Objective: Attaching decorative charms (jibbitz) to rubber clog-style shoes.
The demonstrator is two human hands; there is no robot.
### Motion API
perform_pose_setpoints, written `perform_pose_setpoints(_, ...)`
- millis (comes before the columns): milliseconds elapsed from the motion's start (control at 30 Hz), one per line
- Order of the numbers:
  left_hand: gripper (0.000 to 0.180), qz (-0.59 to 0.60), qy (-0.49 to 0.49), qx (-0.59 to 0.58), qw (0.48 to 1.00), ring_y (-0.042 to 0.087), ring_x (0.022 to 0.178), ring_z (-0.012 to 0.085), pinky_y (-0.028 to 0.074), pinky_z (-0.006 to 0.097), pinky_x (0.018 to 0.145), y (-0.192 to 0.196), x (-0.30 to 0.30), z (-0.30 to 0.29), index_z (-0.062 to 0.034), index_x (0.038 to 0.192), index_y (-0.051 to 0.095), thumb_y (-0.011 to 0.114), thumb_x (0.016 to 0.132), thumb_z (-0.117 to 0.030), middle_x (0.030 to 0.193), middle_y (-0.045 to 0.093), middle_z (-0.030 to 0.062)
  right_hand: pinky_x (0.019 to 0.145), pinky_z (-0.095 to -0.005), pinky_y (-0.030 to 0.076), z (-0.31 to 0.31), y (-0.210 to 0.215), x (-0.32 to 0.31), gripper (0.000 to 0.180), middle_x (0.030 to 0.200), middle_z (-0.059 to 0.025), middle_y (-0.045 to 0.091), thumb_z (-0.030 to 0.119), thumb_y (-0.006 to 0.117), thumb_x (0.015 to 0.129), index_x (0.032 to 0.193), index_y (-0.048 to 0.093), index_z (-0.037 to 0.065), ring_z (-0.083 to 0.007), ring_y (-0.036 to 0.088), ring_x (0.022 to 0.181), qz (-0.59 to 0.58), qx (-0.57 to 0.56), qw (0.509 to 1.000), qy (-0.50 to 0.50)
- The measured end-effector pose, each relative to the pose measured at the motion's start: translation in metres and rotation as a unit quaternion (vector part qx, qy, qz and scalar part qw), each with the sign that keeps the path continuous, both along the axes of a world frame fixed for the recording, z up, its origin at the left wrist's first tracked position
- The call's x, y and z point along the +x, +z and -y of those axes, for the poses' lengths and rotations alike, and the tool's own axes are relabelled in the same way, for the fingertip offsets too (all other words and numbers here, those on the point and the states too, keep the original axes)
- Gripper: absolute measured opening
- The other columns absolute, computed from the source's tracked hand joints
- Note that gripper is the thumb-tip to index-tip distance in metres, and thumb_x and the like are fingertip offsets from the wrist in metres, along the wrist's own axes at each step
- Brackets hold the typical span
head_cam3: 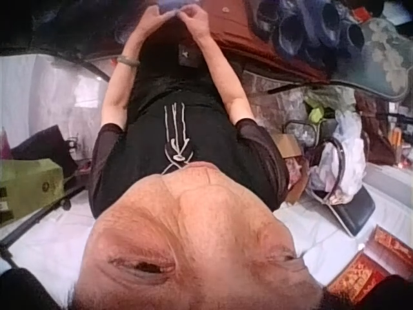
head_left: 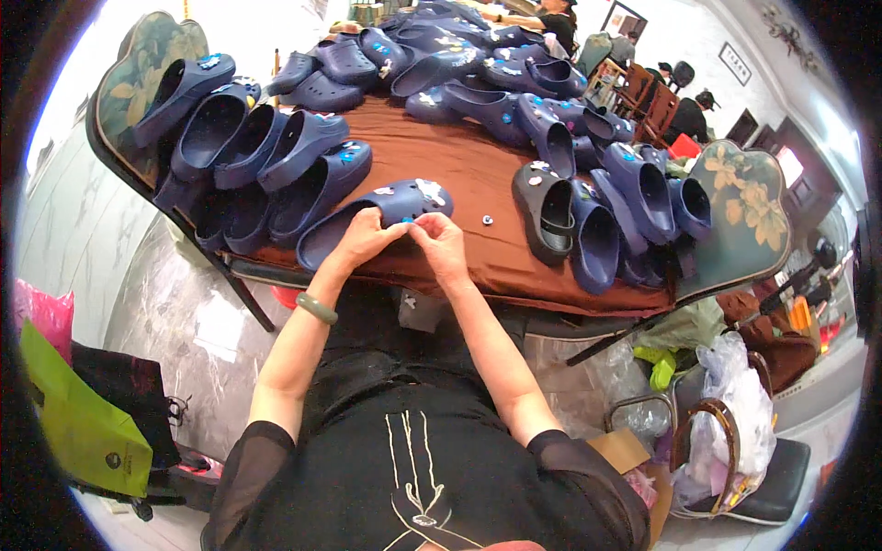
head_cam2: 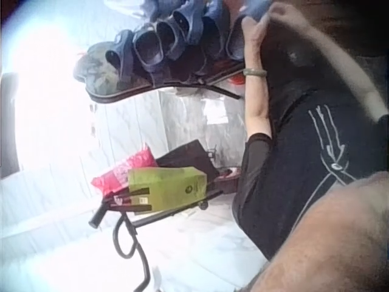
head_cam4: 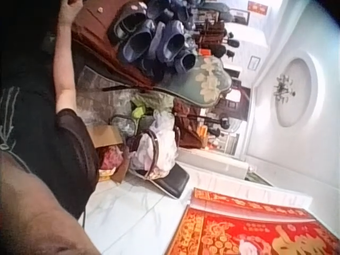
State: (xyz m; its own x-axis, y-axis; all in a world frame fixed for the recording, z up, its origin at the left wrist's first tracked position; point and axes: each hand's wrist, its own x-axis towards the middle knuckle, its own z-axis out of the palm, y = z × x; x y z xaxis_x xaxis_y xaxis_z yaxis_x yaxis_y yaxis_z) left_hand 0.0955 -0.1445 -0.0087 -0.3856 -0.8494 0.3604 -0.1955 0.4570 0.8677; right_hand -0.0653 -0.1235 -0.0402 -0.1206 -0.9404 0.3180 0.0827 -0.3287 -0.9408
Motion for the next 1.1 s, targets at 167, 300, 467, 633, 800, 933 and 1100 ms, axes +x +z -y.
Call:
perform_pose_setpoints(167,0.033,0.072,0.016,-0.001,0.997,0.057,0.086,0.0117,0.046,0.029,0.080,-0.007,-0.002,0.006,0.0019,0.104,0.060,0.063,0.079,-0.019,0.093,0.063,0.0038,0.056,-0.0213,0.046,-0.005,0.009,-0.001,0.013,0.073,-0.0011,0.060,0.009,0.068,0.081,0.085,0.057,0.003,-0.0060,0.055,0.062,-0.009,0.070,0.998,0.005)
perform_pose_setpoints(300,0.029,0.083,0.015,0.000,0.996,0.056,0.082,0.0115,0.046,0.029,0.077,-0.002,-0.004,-0.002,0.0013,0.101,0.060,0.062,0.079,-0.017,0.088,0.063,0.0041,0.053,-0.0216,0.047,-0.007,0.013,-0.004,0.014,0.072,-0.0024,0.060,0.010,0.067,0.083,0.085,0.055,0.002,-0.0070,0.056,0.061,0.000,0.067,0.997,0.024)
perform_pose_setpoints(467,0.022,0.104,0.066,-0.049,0.991,0.057,0.071,0.0154,0.047,0.031,0.067,-0.029,-0.004,0.010,-0.0001,0.092,0.060,0.061,0.078,-0.016,0.077,0.062,0.0090,0.051,-0.0217,0.047,-0.009,0.009,-0.001,0.015,0.070,-0.0032,0.060,0.010,0.066,0.084,0.082,0.052,0.003,-0.0081,0.056,0.057,-0.001,0.071,0.997,0.035)
perform_pose_setpoints(633,0.039,0.065,0.097,-0.073,0.990,0.061,0.067,0.0371,0.047,0.041,0.059,0.006,-0.016,-0.030,0.0048,0.069,0.059,0.066,0.074,-0.033,0.070,0.058,0.0259,0.049,-0.0225,0.047,-0.020,0.015,0.000,0.014,0.068,-0.0040,0.059,0.006,0.062,0.086,0.081,0.049,0.004,-0.0088,0.056,0.057,0.015,0.060,0.996,0.061)
perform_pose_setpoints(800,0.023,0.081,0.075,-0.089,0.990,0.062,0.063,0.0277,0.046,0.036,0.060,-0.002,-0.018,-0.055,-0.0006,0.081,0.062,0.063,0.074,-0.023,0.069,0.060,0.0196,0.051,-0.0224,0.048,-0.050,0.022,-0.021,0.013,0.069,-0.0033,0.061,0.007,0.064,0.085,0.083,0.051,0.003,-0.0089,0.058,0.059,-0.066,0.077,0.991,0.087)
perform_pose_setpoints(933,0.026,0.090,0.086,-0.053,0.991,0.060,0.058,0.0280,0.044,0.036,0.053,-0.012,-0.021,-0.071,0.0035,0.074,0.060,0.064,0.072,-0.022,0.065,0.056,0.0227,0.051,-0.0241,0.045,-0.075,0.039,-0.029,0.017,0.065,-0.0042,0.063,0.011,0.071,0.078,0.080,0.056,0.004,-0.0085,0.059,0.057,-0.251,0.059,0.966,0.024)
perform_pose_setpoints(1100,0.037,0.061,0.090,-0.036,0.993,0.057,0.056,0.0369,0.042,0.042,0.050,-0.020,-0.014,-0.082,0.0055,0.065,0.055,0.066,0.071,-0.030,0.062,0.050,0.0274,0.072,-0.0316,0.045,-0.094,0.051,-0.025,0.018,0.067,-0.0054,0.061,0.016,0.074,0.071,0.075,0.058,0.008,-0.0194,0.061,0.071,-0.505,-0.080,0.857,-0.065)
